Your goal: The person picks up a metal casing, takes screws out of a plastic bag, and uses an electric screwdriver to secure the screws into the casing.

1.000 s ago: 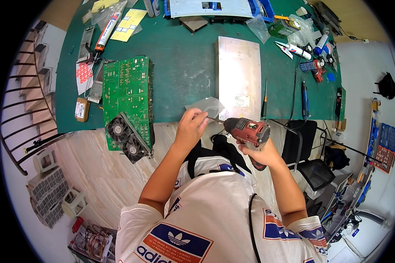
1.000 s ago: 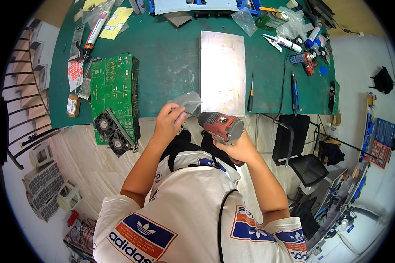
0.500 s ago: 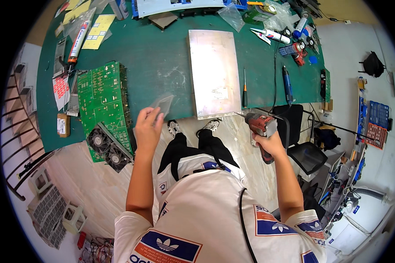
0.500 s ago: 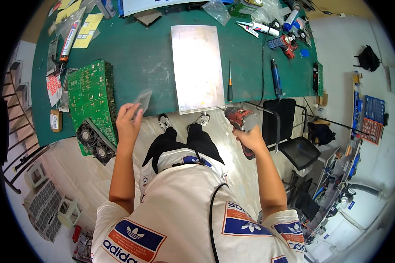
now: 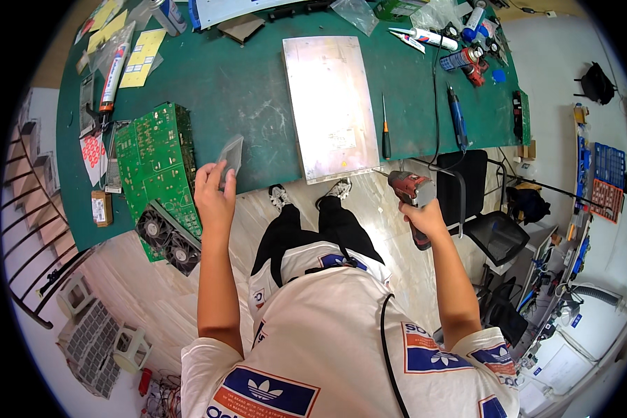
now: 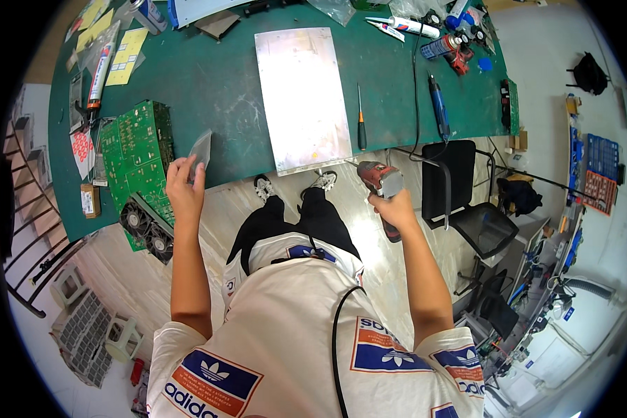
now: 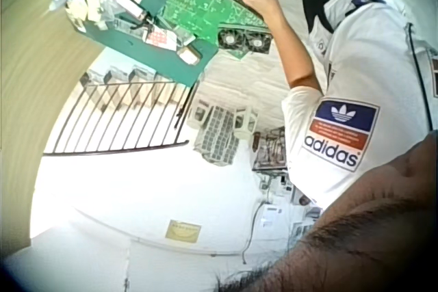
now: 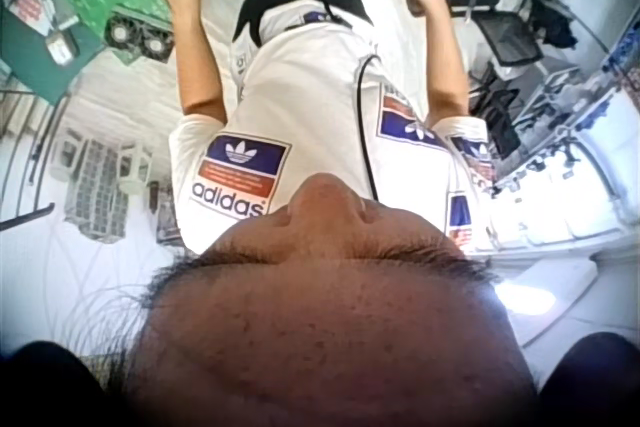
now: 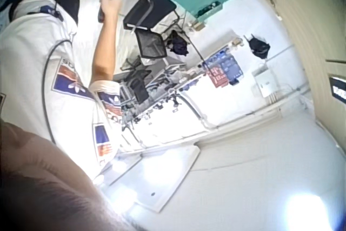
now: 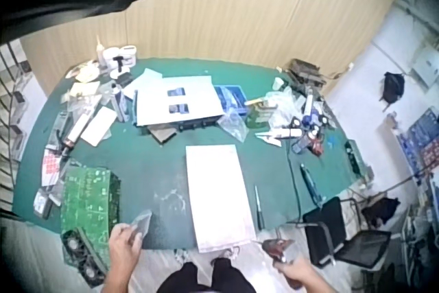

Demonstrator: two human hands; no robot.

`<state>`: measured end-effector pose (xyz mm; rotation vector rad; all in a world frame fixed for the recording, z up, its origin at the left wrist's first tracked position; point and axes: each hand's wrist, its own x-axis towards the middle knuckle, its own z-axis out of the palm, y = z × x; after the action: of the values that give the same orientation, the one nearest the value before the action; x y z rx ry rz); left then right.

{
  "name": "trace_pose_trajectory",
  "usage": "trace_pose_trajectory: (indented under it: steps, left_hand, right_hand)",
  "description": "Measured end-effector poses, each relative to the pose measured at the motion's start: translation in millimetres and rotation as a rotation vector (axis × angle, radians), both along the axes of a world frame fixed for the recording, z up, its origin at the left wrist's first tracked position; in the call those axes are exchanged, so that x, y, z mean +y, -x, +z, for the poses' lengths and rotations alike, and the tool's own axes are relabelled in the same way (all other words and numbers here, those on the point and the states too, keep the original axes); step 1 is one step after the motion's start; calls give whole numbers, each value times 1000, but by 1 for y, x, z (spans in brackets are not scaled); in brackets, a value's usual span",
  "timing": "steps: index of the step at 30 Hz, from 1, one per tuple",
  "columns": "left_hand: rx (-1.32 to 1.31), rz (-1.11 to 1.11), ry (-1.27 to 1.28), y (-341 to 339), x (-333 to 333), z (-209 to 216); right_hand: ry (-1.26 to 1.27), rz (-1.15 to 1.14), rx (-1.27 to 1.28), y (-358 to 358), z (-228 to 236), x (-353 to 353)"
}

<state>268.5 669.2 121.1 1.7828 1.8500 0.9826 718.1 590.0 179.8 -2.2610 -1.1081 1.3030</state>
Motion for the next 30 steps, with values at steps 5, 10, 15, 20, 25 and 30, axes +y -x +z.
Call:
trace_pose_trajectory:
  steps: [5,10,15,20,25,30]
  left_hand:
    - [-37,-3,-50,-16,2,-13]
    - [-134,-22,16,-45,-6,-24]
    - [-178,-91,23,-74,-21,-41]
    - [-112,-18,-66,-82,-11,-38]
    - [-47,78,-122,-63,13,-26]
    - [22,45,-142,-47,23,-47]
  right_hand:
    - [-8,-5,22,-2,-6,1]
    - [40,25,-8,-7,-7,1]
    - [-115,416,-216,-11,6,20]
    - [-34,567,-296,-15,17,55]
    - [204,190,-63,5,20,55]
    - [137,251,-57,-7,11,52]
